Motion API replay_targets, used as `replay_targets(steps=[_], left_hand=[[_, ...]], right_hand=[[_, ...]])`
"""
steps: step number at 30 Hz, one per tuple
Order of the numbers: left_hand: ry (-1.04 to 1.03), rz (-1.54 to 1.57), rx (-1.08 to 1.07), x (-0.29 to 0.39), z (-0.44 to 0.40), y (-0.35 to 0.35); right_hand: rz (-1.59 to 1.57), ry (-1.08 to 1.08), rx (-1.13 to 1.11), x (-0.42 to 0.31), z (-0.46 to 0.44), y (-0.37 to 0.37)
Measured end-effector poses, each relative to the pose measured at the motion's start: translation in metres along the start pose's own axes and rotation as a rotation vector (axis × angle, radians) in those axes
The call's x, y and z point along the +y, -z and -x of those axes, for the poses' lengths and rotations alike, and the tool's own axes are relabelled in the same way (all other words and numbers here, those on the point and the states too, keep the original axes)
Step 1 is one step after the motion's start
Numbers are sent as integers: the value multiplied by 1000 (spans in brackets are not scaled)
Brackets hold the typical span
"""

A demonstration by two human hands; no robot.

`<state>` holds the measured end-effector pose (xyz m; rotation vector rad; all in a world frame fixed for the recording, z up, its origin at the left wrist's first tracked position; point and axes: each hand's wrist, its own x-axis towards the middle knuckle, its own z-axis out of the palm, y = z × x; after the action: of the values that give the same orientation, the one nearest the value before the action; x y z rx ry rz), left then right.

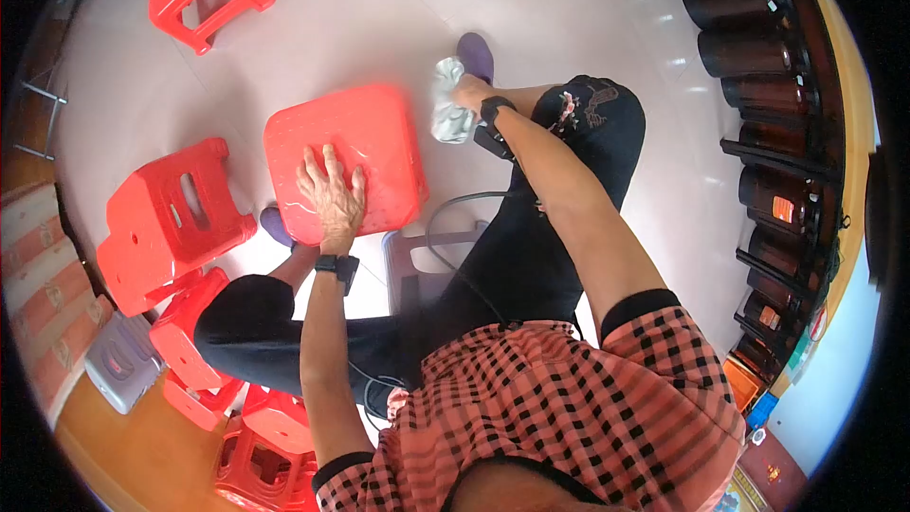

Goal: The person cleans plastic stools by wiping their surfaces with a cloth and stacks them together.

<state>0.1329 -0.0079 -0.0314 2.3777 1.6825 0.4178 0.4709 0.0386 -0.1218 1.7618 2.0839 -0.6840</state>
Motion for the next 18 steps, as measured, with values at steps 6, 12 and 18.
replay_targets(steps=[6, 12, 18], left_hand=[[7, -70, -76, 0, 0, -3], [-20, -94, -81, -1, -1, -4], [14, -59, -104, -4, -2, -4]], right_hand=[[-670, -488, 60, 2, -43, -14], [-933, -413, -90, -13, -130, -40], [-800, -163, -36, -34, -151, -51]])
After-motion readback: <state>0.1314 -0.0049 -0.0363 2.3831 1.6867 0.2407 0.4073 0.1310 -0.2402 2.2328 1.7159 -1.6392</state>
